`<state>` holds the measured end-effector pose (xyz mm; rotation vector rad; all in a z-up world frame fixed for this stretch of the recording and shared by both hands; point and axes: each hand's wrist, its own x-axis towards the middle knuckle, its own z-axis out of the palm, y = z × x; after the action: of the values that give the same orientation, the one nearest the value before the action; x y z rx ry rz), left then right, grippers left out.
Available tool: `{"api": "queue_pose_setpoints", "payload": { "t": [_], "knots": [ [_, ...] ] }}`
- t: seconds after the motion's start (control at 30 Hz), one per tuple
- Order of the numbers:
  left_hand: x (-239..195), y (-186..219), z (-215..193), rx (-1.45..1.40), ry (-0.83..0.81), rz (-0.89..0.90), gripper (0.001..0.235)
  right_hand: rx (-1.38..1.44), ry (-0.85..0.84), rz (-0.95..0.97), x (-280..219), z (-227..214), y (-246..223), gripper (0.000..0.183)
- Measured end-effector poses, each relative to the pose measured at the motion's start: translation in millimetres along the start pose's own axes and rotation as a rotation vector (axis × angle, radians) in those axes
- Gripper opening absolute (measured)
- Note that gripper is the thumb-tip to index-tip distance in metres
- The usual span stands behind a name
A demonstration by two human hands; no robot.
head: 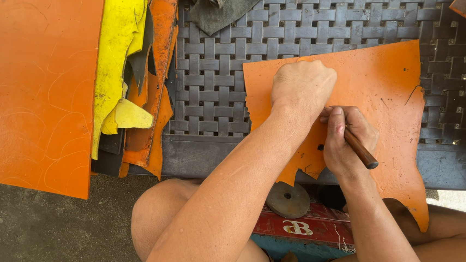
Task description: The person wipes an orange sheet of material with a cloth, then uses a sharp tool to cut out small shapes from the sheet. The person removes the cut pieces and continues cutting additional shapes from the same sheet.
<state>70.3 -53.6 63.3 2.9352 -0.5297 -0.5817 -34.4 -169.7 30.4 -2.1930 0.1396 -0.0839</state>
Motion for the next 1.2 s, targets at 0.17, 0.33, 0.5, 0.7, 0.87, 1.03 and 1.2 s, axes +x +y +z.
{"api": "queue_pose_setpoints", "payload": {
  "t": [0.17,0.33,0.5,0.7,0.87,1.03,1.2],
  "knots": [
    [0.1,0.6,1.9,0.000,-0.004,-0.005,0.004,-0.052,-0.023,0.045,3.4,-2.0,-2.1,0.027],
    [1.1,1.6,5.6,-0.026,0.047,-0.012,0.003,-0.220,-0.008,-0.010,-3.1,1.9,-8.2,0.027],
    [1.6,2.2,6.8,-0.029,0.032,-0.024,0.010,-0.095,-0.046,0.101,-23.8,16.1,-5.5,0.031],
    [1.1,2.9,11.4,-0.029,0.080,-0.032,0.010,0.469,-0.015,0.082,-5.1,-17.8,26.5,0.029],
    [13.9,0.0,7.7,-0.027,0.062,0.010,0.007,0.320,-0.190,0.067,-2.1,-12.8,21.5,0.024],
    [26.2,-5.8,7.8,0.040,0.063,0.110,0.009,-0.071,-0.085,-0.399,-10.3,5.8,0.1,0.010],
    [27.6,3.9,2.9,0.075,0.007,0.107,0.008,-0.139,-0.098,-0.409,-1.7,9.9,-9.9,0.006]
  ]
}}
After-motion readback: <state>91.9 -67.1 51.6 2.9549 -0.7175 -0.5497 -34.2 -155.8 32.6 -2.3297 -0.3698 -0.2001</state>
